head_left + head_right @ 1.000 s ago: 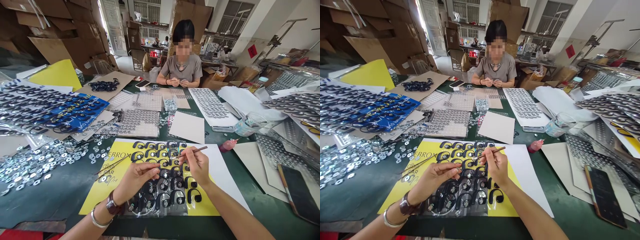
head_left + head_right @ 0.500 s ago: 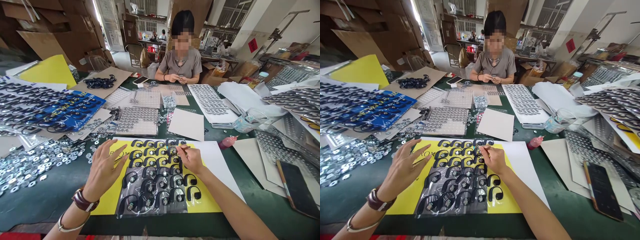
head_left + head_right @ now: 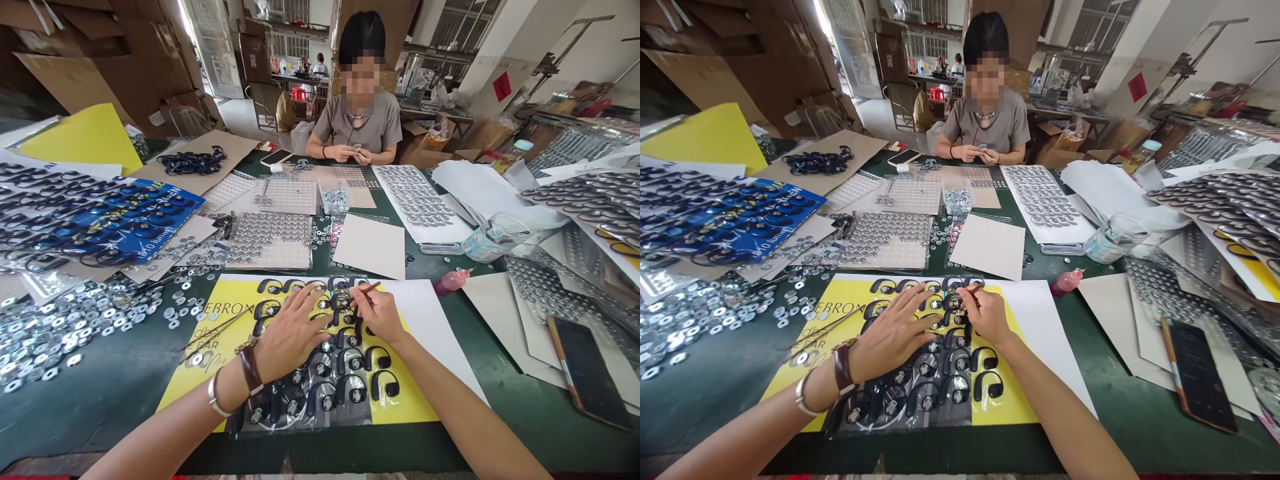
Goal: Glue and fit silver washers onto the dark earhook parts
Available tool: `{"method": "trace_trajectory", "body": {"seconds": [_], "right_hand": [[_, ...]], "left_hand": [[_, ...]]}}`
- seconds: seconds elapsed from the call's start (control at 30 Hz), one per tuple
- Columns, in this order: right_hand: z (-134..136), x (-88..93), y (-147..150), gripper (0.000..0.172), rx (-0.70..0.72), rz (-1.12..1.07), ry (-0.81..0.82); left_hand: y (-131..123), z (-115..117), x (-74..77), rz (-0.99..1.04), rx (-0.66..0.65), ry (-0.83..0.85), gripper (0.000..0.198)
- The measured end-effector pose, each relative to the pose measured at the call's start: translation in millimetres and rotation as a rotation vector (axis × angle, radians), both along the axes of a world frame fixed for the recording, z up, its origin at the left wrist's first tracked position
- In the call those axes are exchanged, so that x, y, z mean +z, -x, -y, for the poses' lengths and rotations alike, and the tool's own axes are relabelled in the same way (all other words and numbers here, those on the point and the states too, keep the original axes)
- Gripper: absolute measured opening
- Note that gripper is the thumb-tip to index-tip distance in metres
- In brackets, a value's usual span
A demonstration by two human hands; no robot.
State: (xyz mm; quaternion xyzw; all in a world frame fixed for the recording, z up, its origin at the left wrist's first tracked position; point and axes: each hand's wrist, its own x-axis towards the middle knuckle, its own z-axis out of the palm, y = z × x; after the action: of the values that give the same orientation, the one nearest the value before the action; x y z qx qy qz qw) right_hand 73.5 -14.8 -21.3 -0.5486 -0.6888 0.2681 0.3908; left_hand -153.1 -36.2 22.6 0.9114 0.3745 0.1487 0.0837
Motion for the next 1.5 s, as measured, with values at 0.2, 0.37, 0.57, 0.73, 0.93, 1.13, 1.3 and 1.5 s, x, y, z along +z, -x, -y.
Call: {"method": "trace_trajectory", "body": {"seconds": [0.2, 0.37, 0.57, 0.73, 0.93, 1.13, 1.3, 1.5], "right_hand": [[-8, 1.8, -4, 0.037, -0.008, -0.237, 0.186], [-12, 13.7, -9, 0.045, -0.082, -0.533, 0.352], [-57, 46.5, 14, 0.043, 0.009, -0.438, 0.205], [-125, 43.4, 65, 0.043, 0.089, -0.16, 0.079], [-145, 31.2, 89, 0.038, 0.066, -0.146, 0.057], [-104, 44.9, 86, 0.051, 0.169, -0.356, 0.155], [-74, 51.0, 90, 0.043, 0.199, -0.656, 0.35], [-72, 44.5, 81, 0.034, 0.106, -0.925, 0.515]], "left_hand": [[-30, -23, -13.7, -0.084, -0.057, -0.04, 0.035], [-29, -29, -27.3, -0.048, -0.078, -0.019, 0.043], [-28, -29, -26.1, 0.045, -0.062, 0.116, 0.048], [-23, -20, -13.3, 0.089, -0.024, 0.105, 0.051], [16, -6, -4.7, 0.198, 0.076, 0.179, 0.041], [43, -21, -10.8, 0.907, 0.451, 0.702, 0.051], [35, -45, -18.8, 1.099, 0.523, 0.863, 0.068], [15, -67, -18.5, 1.138, 0.51, 0.964, 0.048]]}}
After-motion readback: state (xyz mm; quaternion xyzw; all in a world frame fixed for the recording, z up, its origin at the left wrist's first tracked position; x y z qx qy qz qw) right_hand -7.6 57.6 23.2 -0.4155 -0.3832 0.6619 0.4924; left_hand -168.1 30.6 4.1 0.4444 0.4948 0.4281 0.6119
